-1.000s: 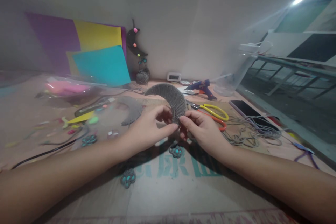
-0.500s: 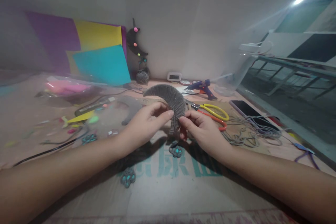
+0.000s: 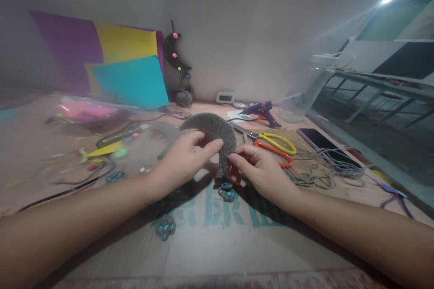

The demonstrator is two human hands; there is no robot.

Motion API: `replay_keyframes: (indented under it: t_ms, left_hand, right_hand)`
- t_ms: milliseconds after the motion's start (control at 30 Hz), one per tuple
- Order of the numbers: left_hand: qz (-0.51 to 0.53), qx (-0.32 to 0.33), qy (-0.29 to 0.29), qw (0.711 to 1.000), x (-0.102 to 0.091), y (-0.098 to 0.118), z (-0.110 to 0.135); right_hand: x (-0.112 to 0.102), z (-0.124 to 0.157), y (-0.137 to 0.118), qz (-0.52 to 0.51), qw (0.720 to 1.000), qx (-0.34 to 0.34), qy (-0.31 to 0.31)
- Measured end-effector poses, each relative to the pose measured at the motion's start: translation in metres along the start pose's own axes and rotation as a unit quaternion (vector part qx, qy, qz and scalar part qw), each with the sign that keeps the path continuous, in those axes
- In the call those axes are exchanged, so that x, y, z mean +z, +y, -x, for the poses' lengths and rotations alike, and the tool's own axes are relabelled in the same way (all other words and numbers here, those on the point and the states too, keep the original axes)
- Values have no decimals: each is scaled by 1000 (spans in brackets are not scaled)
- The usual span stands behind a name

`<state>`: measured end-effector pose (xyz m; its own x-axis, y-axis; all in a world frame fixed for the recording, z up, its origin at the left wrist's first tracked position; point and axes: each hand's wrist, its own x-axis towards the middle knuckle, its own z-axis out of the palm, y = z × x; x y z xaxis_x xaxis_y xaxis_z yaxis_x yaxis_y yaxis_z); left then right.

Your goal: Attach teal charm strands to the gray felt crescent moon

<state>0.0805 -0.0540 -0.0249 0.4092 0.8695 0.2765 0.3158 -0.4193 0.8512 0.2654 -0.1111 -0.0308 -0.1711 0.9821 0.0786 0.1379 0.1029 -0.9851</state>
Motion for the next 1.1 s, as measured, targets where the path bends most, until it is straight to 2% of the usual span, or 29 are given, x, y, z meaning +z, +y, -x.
replay_keyframes:
  t_ms: [133,300,733,1100]
  left_hand:
    - [26,-1,-7,1000,0,3,1]
    - [22,-13,-44,999,2,10,4]
    - [4,2,-44,999,2,8,5]
    - [-11,-3,-71,997,3,8,5]
  right_hand:
    - [0,0,-2,-2,1000,5,13]
    - [-1,0,-1,-5,1000,-1,21]
    - [-1,1,-3,2,1000,-4,22]
    - [-2,1,-4,15,999,-5,39]
